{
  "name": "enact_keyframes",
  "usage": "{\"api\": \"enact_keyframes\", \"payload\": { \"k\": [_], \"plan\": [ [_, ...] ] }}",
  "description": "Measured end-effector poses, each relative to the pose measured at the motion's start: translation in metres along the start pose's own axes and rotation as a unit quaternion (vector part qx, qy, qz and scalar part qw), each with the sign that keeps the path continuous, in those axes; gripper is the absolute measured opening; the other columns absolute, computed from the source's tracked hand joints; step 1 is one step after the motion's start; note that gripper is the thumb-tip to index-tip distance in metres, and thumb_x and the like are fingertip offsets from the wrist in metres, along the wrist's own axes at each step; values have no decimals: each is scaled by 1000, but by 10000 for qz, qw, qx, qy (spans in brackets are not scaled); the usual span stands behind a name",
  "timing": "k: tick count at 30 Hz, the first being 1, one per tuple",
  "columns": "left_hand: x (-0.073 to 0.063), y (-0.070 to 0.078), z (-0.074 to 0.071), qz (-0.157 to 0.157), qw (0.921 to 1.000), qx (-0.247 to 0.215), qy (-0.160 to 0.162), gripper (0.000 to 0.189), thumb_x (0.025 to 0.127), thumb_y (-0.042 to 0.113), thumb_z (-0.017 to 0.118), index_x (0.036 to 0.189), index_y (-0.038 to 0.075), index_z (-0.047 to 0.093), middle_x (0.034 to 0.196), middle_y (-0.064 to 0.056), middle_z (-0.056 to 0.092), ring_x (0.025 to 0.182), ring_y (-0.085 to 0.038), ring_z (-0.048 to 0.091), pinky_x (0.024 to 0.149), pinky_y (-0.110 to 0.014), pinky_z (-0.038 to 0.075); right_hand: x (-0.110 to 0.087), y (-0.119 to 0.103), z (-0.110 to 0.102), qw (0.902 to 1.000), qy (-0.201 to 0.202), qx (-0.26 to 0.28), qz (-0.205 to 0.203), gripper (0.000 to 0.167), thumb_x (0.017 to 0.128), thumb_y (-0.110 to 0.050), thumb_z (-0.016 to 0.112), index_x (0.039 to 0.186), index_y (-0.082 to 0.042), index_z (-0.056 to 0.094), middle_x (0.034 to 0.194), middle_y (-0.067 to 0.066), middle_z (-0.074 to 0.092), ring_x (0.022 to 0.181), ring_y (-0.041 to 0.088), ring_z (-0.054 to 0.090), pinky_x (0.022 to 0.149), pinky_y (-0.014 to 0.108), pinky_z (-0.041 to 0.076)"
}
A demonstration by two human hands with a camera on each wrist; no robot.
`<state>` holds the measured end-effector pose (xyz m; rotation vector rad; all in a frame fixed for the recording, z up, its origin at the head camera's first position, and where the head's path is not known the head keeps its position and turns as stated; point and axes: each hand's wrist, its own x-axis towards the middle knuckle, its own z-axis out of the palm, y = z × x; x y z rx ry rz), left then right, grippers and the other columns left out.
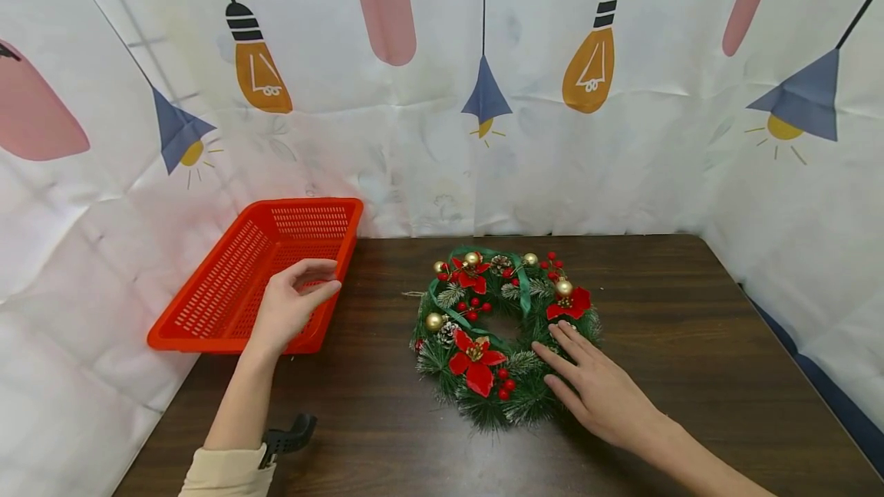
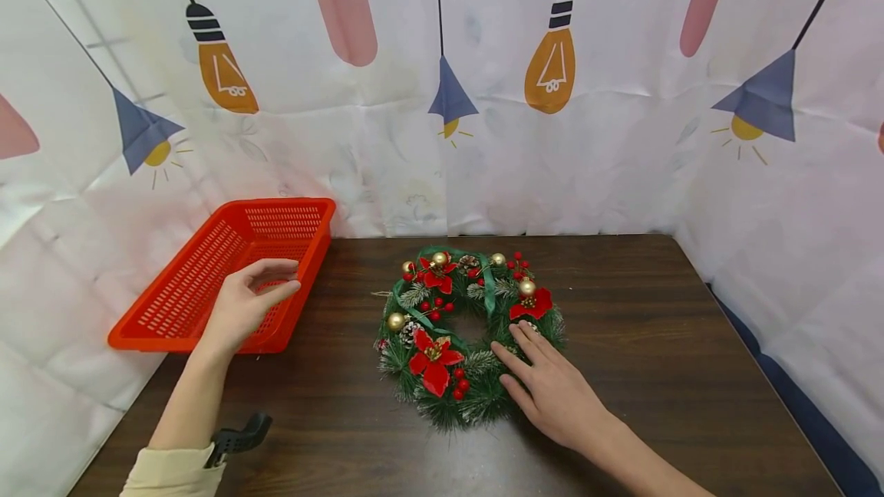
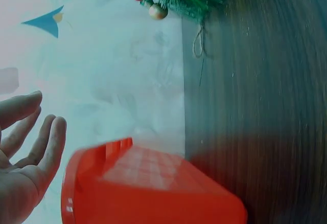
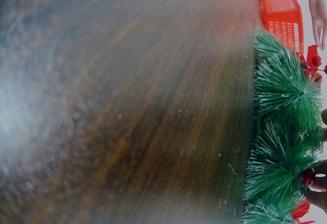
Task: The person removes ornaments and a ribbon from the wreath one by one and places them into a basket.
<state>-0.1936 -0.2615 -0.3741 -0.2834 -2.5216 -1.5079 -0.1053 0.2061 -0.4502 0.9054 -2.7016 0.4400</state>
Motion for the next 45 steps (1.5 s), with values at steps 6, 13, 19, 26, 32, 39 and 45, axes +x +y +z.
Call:
{"api": "enact_keyframes", "payload": {
  "k": [6, 13, 19, 26, 32, 39, 45],
  "plan": [
    [-1, 4, 14, 177, 9997, -108, -133, 34, 96, 19, 76, 127, 5, 68, 121, -11, 67, 108, -17, 64, 89, -17, 53, -1, 1, 1, 9998, 110, -103, -164, 51, 99, -20, 68, 148, -9, 57, 155, 23, 43, 145, 40, 38, 110, 55, 40],
    [-1, 10, 29, 276, 9990, -206, -283, 32, 94, 15, 78, 123, 6, 70, 120, -10, 67, 109, -21, 65, 89, -18, 54, -1, 1, 1, 9996, 139, -102, -207, 51, 99, -18, 68, 148, -9, 57, 156, 23, 43, 145, 39, 38, 111, 53, 40],
    [-2, 12, 42, 310, 9979, -396, -399, 31, 93, 9, 77, 123, 2, 70, 118, -13, 68, 108, -26, 66, 89, -18, 54, -1, 1, 1, 9995, 196, -113, -240, 51, 98, -19, 69, 147, -9, 58, 155, 23, 43, 144, 40, 39, 113, 50, 37],
    [-2, 9, 58, 409, 9954, -630, -600, 28, 93, 7, 78, 120, 3, 71, 115, -13, 69, 103, -26, 69, 88, -22, 56, -2, 2, 2, 9992, 267, -154, -251, 50, 99, -21, 69, 147, -10, 58, 155, 23, 44, 144, 40, 39, 115, 47, 35],
    [-2, 7, 71, 515, 9947, -636, -625, 26, 91, 5, 79, 116, 5, 72, 112, -10, 71, 100, -24, 69, 88, -25, 57, -2, 2, 3, 9994, 256, -113, -226, 50, 100, -22, 68, 147, -10, 58, 155, 23, 43, 144, 40, 39, 122, 29, 15],
    [-2, 4, 87, 552, 9924, -783, -772, 25, 90, 1, 79, 114, 4, 73, 109, -10, 71, 97, -24, 70, 87, -28, 58, -2, 2, 3, 9998, 152, -64, -144, 50, 100, -23, 68, 147, -10, 58, 156, 23, 42, 145, 40, 38, 120, 21, 2],
    [-5, 1, 98, 522, 9895, -903, -998, 25, 90, 1, 79, 114, 0, 72, 112, -18, 70, 99, -29, 70, 87, -30, 58, -2, 1, 3, 9999, 114, -50, -72, 50, 100, -24, 68, 148, -11, 58, 157, 21, 42, 146, 38, 37, 122, 25, 9]
  ]
}}
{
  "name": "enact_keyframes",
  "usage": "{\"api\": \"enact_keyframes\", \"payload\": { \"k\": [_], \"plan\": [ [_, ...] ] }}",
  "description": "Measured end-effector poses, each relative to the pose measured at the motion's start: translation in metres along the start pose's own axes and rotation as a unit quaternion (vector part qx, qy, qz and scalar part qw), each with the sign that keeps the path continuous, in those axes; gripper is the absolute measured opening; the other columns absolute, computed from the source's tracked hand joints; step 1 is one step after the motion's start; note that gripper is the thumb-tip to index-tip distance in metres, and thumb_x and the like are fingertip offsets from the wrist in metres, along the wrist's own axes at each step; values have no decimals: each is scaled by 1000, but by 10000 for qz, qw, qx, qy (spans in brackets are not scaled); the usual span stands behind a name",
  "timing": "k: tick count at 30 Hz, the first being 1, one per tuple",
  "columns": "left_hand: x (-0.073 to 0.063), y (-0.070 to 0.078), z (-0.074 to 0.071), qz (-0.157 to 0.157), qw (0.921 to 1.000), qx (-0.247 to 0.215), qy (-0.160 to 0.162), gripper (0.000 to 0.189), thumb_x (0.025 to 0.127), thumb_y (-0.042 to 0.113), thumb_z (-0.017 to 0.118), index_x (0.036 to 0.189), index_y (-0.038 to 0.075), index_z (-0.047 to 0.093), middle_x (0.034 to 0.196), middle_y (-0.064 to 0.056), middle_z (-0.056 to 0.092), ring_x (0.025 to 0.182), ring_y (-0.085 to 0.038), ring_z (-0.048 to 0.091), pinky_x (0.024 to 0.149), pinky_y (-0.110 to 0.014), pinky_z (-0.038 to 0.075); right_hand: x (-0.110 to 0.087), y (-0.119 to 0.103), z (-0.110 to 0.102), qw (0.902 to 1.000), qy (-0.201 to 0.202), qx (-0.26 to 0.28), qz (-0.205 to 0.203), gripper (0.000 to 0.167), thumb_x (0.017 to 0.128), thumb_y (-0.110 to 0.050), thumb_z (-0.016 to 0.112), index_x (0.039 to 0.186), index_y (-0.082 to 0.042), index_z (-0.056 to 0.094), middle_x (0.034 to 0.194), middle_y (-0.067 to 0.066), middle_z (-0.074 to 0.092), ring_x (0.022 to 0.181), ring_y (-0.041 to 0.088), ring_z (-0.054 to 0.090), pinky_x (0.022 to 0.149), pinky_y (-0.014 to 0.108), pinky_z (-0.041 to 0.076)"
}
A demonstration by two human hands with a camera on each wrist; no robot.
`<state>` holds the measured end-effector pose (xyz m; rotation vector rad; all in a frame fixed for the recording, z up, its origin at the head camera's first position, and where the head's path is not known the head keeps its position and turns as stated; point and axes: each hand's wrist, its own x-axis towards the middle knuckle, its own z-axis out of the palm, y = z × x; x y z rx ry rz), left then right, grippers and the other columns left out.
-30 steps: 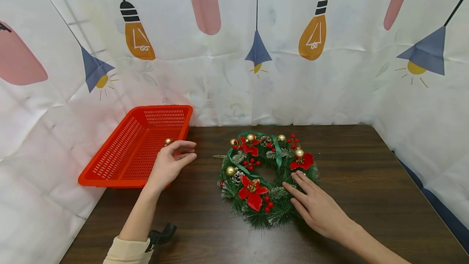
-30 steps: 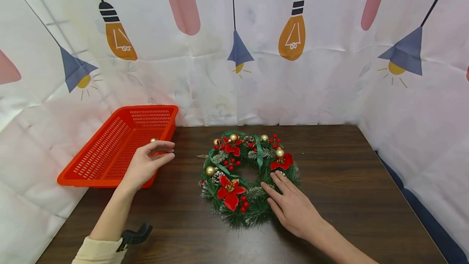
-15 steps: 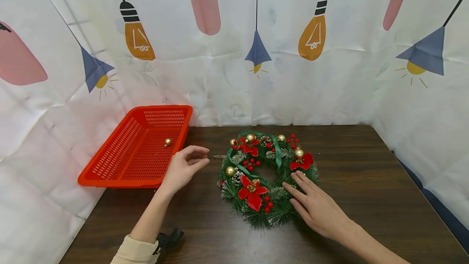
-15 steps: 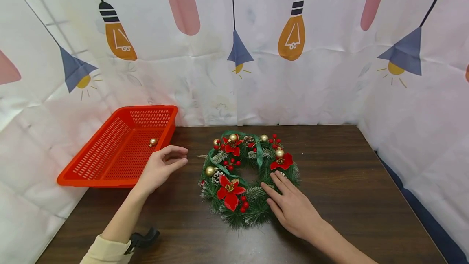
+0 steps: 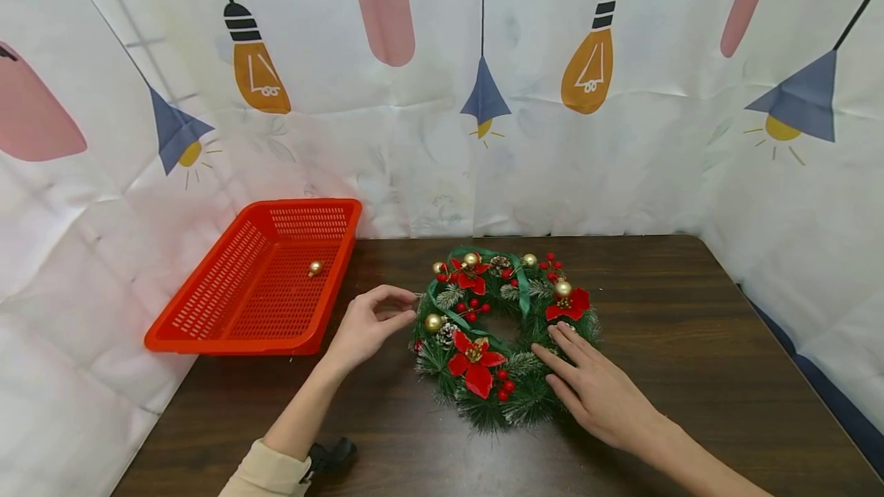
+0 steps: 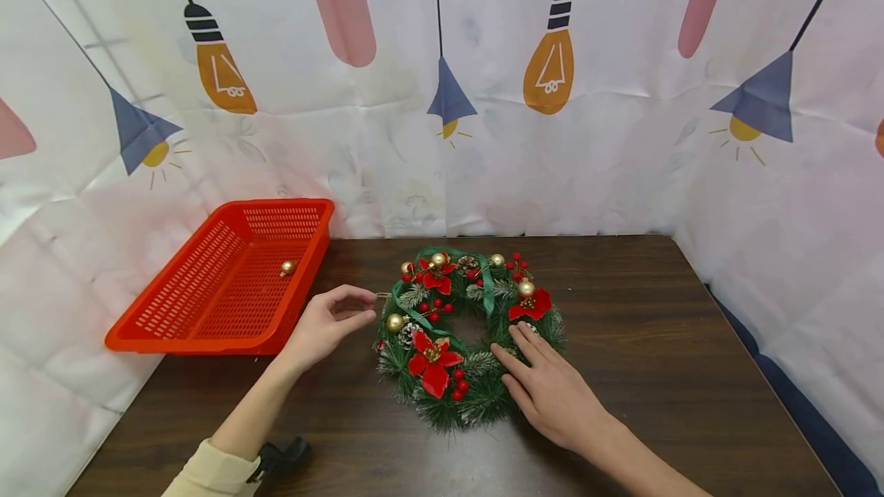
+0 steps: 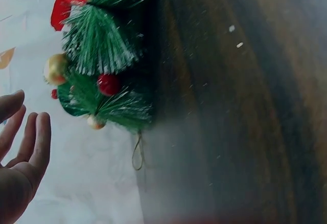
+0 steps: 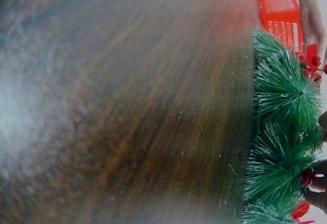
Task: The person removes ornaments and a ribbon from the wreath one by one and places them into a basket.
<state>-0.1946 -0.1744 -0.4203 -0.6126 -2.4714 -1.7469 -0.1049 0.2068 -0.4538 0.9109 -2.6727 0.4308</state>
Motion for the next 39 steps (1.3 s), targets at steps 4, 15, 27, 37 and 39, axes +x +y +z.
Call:
{"api": "enact_keyframes", "payload": {
  "k": [4, 15, 27, 37, 39],
  "plan": [
    [-2, -2, 5, -63, 9998, -118, -134, 26, 90, 2, 78, 115, -3, 71, 118, -21, 69, 100, -33, 71, 87, -30, 59, 0, 0, 0, 10000, -27, 9, 32, 49, 101, -24, 67, 148, -11, 58, 157, 21, 42, 146, 37, 37, 122, 28, 13],
    [-2, -7, 15, -197, 9993, -81, -300, 23, 91, 7, 80, 113, 5, 73, 117, -10, 70, 99, -23, 72, 87, -32, 59, -1, 1, 1, 10000, -58, -29, 72, 50, 102, -25, 67, 148, -11, 57, 158, 21, 41, 147, 37, 36, 121, 35, 23],
    [1, -12, 23, -275, 9979, -191, -560, 28, 88, 4, 81, 115, 2, 72, 114, -14, 69, 98, -29, 72, 83, -31, 60, 1, 0, 0, 9999, -88, -46, 78, 52, 100, -26, 68, 148, -11, 57, 158, 21, 41, 147, 37, 36, 116, 45, 34],
    [1, 10, 27, -335, 9963, -151, -779, 30, 89, -4, 77, 118, -6, 69, 115, -21, 65, 100, -34, 71, 85, -30, 59, 0, 0, 1, 9999, -83, -7, 126, 51, 101, -27, 68, 148, -12, 57, 158, 20, 40, 147, 37, 35, 118, 42, 30],
    [1, 15, 27, -377, 9960, -84, -808, 30, 89, -7, 76, 117, -9, 68, 115, -23, 64, 100, -37, 70, 85, -29, 59, 0, 0, 1, 9999, -76, 2, 124, 51, 101, -27, 68, 149, -12, 57, 158, 20, 40, 147, 37, 35, 119, 41, 29]
  ]
}}
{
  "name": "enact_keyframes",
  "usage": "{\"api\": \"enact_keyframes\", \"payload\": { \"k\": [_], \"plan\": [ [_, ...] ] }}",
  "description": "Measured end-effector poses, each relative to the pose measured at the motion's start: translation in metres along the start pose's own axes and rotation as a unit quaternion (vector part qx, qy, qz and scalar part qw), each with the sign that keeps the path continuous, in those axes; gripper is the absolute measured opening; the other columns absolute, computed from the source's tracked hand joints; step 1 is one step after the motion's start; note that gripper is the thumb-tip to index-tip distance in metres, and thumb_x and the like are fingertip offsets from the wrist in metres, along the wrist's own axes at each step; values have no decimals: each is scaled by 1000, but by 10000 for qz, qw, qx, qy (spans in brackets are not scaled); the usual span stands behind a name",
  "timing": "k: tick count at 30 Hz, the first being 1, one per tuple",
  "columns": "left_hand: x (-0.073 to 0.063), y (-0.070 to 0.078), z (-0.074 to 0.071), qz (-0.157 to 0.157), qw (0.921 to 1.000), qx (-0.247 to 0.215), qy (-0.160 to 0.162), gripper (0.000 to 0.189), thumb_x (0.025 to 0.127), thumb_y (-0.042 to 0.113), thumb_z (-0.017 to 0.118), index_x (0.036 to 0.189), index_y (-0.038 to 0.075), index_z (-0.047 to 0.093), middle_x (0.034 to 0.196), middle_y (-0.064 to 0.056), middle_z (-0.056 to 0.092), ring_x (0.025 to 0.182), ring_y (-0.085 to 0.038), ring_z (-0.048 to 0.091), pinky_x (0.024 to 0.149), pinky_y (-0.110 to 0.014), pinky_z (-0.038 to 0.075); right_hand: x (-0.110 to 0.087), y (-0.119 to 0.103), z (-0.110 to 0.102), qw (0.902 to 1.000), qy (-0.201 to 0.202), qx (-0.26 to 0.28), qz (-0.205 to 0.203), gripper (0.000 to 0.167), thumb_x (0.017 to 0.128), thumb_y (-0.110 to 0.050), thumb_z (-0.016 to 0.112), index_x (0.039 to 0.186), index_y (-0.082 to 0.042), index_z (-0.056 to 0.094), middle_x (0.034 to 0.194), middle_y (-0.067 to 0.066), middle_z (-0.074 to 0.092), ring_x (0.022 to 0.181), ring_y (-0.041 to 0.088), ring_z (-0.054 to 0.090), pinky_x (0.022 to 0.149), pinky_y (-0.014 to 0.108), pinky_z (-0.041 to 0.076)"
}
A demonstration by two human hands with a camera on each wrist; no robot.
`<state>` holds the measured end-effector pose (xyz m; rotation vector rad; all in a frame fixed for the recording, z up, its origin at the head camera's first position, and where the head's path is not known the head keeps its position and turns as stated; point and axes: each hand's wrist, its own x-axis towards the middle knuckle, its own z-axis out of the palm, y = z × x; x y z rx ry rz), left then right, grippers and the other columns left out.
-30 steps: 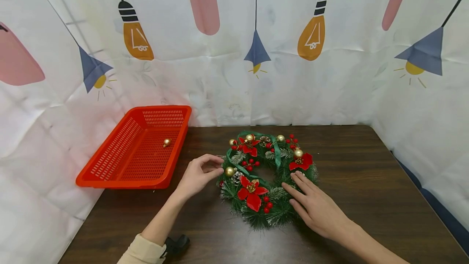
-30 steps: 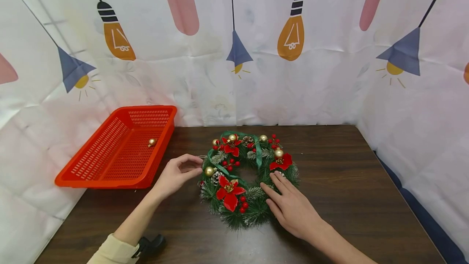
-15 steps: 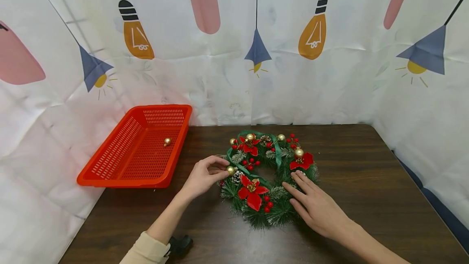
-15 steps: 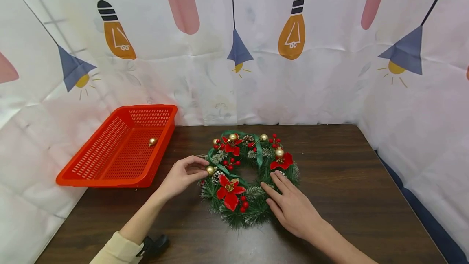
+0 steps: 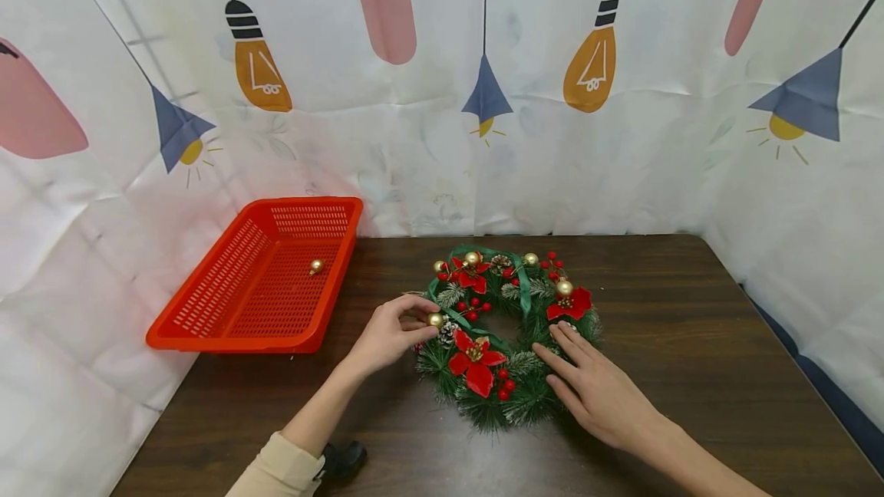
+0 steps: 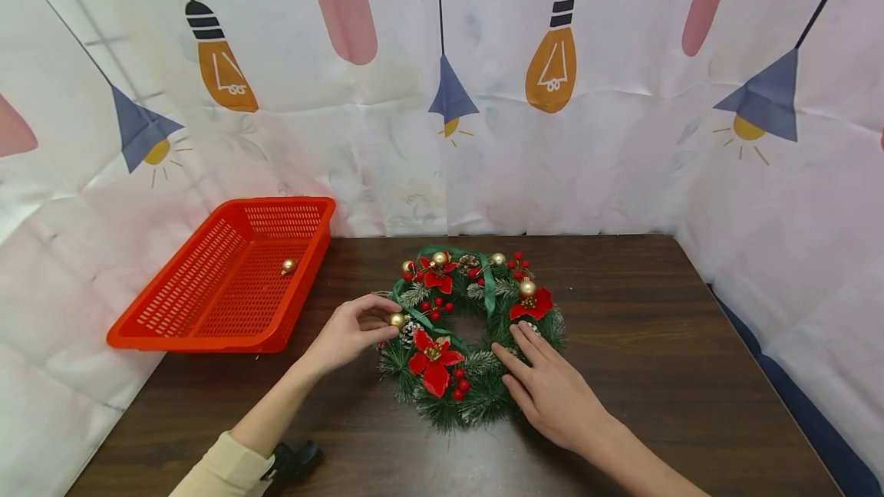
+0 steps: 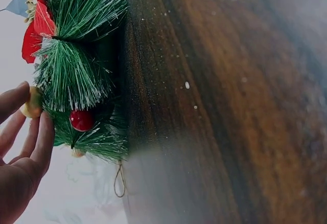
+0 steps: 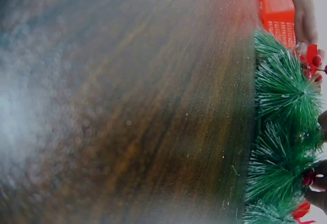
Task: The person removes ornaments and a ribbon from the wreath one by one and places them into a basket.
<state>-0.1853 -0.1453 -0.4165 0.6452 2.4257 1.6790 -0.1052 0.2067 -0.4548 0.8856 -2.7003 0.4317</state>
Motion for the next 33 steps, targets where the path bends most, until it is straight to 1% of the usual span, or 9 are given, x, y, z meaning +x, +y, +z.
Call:
{"api": "enact_keyframes", "payload": {
  "k": [1, 6, 9, 14, 17, 22, 26, 31, 33],
  "plan": [
    [0, 1, 0, -23, 10000, 20, -6, 30, 89, -8, 76, 117, -10, 68, 115, -25, 64, 100, -39, 70, 85, -30, 59, 0, 0, 0, 10000, 1, -1, 0, 51, 100, -27, 68, 148, -12, 57, 158, 20, 40, 147, 37, 36, 118, 43, 31],
    [6, -21, 1, -4, 10000, 76, 25, 32, 89, -6, 77, 119, -7, 69, 117, -22, 65, 100, -35, 70, 86, -30, 59, 1, 0, -1, 10000, -6, -26, -18, 52, 100, -26, 69, 148, -12, 57, 158, 20, 40, 147, 38, 36, 113, 50, 38],
    [6, -23, 1, 60, 10000, 51, 57, 32, 89, -2, 79, 119, -3, 70, 117, -19, 66, 100, -31, 71, 86, -30, 59, 1, 0, -1, 10000, -8, -24, -21, 51, 100, -26, 68, 148, -11, 57, 158, 21, 41, 146, 38, 36, 110, 53, 40],
    [5, -20, 0, 196, 9998, 0, 64, 30, 89, 2, 80, 117, 1, 72, 115, -14, 68, 98, -27, 71, 86, -30, 59, 1, 0, -1, 10000, -6, -10, -30, 51, 101, -26, 68, 148, -11, 58, 158, 21, 41, 147, 38, 36, 109, 55, 41],
    [5, -18, 0, 285, 9996, 56, 54, 29, 89, 2, 80, 117, 2, 72, 114, -13, 68, 97, -25, 72, 86, -31, 59, 1, 0, -1, 10000, -15, -5, -43, 51, 101, -26, 68, 148, -11, 57, 158, 21, 40, 147, 38, 36, 109, 55, 41],
    [6, -13, 1, 284, 9994, 188, 71, 28, 89, 2, 80, 116, 5, 73, 113, -8, 70, 96, -22, 72, 86, -32, 59, 1, 0, -1, 10000, -60, -14, -23, 52, 101, -27, 68, 149, -11, 57, 158, 20, 40, 148, 37, 34, 109, 55, 41],
    [7, -9, 2, 291, 9994, 198, 21, 28, 89, 3, 80, 117, 5, 73, 114, -9, 70, 96, -23, 72, 86, -33, 59, 1, 0, -1, 10000, -84, -1, -7, 52, 101, -27, 68, 149, -11, 56, 159, 20, 40, 148, 37, 34, 109, 55, 41],
    [9, -5, 5, 348, 9992, 194, -16, 28, 89, 3, 80, 116, 3, 73, 114, -11, 70, 97, -27, 72, 86, -34, 60, 1, 0, -1, 9999, -121, 41, 16, 53, 100, -26, 68, 149, -11, 56, 159, 21, 39, 148, 38, 33, 110, 55, 40],
    [9, -4, 6, 357, 9991, 233, -2, 28, 89, 3, 81, 116, 4, 73, 114, -9, 70, 97, -26, 72, 86, -34, 59, 1, 0, -2, 9999, -126, 56, 17, 53, 100, -26, 68, 149, -11, 56, 159, 21, 39, 148, 38, 33, 110, 55, 40]
  ]
}}
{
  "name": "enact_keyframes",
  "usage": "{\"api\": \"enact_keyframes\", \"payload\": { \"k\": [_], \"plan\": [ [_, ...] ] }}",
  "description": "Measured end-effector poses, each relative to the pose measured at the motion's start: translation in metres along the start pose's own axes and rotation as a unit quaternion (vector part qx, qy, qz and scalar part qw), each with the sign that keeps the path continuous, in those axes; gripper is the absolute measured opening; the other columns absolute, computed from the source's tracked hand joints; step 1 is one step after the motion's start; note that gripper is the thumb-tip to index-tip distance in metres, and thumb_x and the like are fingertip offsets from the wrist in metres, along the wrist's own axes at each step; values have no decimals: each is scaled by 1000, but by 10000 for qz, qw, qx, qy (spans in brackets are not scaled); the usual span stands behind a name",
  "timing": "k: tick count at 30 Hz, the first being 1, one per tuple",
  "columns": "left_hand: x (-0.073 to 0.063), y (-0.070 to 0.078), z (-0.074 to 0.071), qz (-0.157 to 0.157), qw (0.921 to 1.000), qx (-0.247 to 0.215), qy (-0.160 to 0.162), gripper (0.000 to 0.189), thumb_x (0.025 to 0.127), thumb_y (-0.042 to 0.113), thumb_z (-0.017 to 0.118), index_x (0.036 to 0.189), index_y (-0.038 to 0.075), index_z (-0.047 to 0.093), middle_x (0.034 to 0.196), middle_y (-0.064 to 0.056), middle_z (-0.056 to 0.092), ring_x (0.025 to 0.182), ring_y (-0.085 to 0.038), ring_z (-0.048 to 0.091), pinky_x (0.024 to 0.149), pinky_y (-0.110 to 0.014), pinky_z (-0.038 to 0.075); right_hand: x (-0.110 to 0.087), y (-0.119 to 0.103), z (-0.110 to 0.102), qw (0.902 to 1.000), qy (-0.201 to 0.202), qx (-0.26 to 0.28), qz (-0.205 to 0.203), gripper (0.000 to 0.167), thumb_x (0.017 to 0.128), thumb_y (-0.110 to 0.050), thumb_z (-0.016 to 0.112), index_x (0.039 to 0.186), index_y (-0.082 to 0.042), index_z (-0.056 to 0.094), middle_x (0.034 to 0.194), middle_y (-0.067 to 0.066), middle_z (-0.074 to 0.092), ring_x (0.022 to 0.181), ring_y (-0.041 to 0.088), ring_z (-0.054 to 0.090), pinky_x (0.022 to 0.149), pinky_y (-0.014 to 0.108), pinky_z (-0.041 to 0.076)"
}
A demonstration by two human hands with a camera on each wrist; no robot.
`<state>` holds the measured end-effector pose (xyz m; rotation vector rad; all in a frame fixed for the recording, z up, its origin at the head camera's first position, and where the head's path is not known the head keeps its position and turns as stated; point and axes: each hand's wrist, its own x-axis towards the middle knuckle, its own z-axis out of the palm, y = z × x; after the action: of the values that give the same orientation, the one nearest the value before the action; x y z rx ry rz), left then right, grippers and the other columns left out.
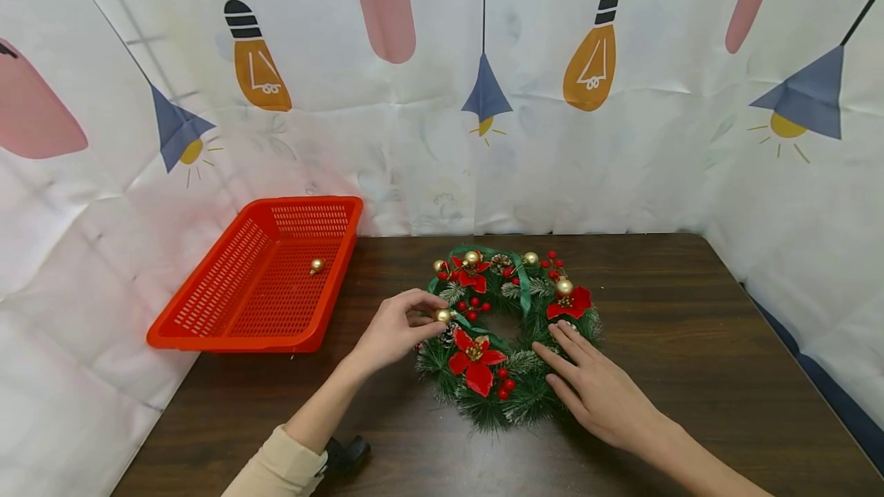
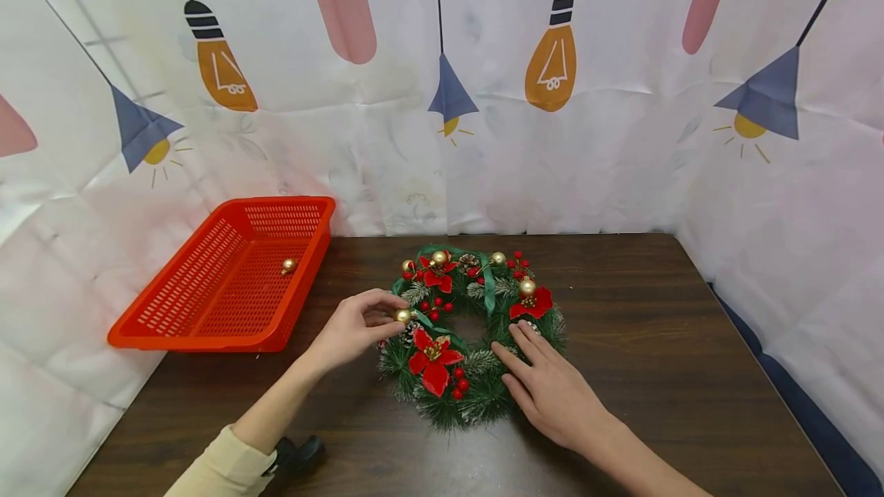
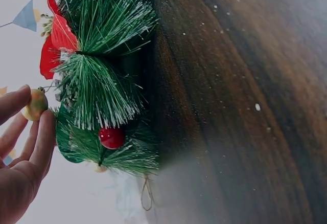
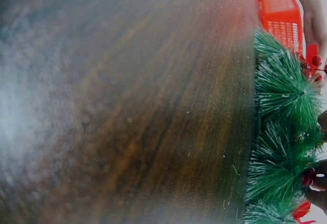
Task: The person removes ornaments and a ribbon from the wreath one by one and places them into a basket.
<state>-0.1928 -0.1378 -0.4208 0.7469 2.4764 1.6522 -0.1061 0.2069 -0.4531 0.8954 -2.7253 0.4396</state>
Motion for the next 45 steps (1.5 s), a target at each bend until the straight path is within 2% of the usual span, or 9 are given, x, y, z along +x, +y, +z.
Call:
{"api": "enact_keyframes", "payload": {
  "k": [5, 17, 32, 45],
  "plan": [
    [1, 5, 2, 40, 9997, 226, 11, 27, 88, 3, 81, 113, 9, 75, 111, -2, 70, 97, -17, 70, 85, -33, 59, 0, 0, 0, 10000, 8, 10, 0, 53, 100, -26, 68, 149, -11, 56, 159, 21, 38, 148, 38, 33, 110, 55, 40],
    [8, 16, 7, 440, 9961, 756, -91, 26, 89, 5, 81, 114, 9, 75, 106, 4, 68, 91, -14, 68, 82, -29, 59, 0, 0, 0, 10000, 11, 27, -8, 53, 100, -26, 68, 149, -10, 56, 159, 22, 39, 148, 39, 33, 110, 55, 40],
    [22, 25, 13, 919, 9874, 1285, -86, 26, 88, 3, 81, 113, 7, 74, 107, 0, 67, 92, -16, 67, 83, -33, 60, 1, -2, -2, 9999, -66, 80, 69, 52, 101, -25, 68, 149, -9, 56, 159, 22, 38, 148, 39, 33, 111, 55, 40],
    [32, 26, 23, 900, 9856, 1434, 30, 23, 89, 4, 81, 111, 7, 75, 106, -1, 66, 91, -15, 66, 82, -28, 59, 1, -2, 0, 9999, -58, 66, 95, 51, 101, -25, 67, 149, -9, 56, 159, 22, 38, 148, 40, 33, 110, 55, 40]
  ]
}}
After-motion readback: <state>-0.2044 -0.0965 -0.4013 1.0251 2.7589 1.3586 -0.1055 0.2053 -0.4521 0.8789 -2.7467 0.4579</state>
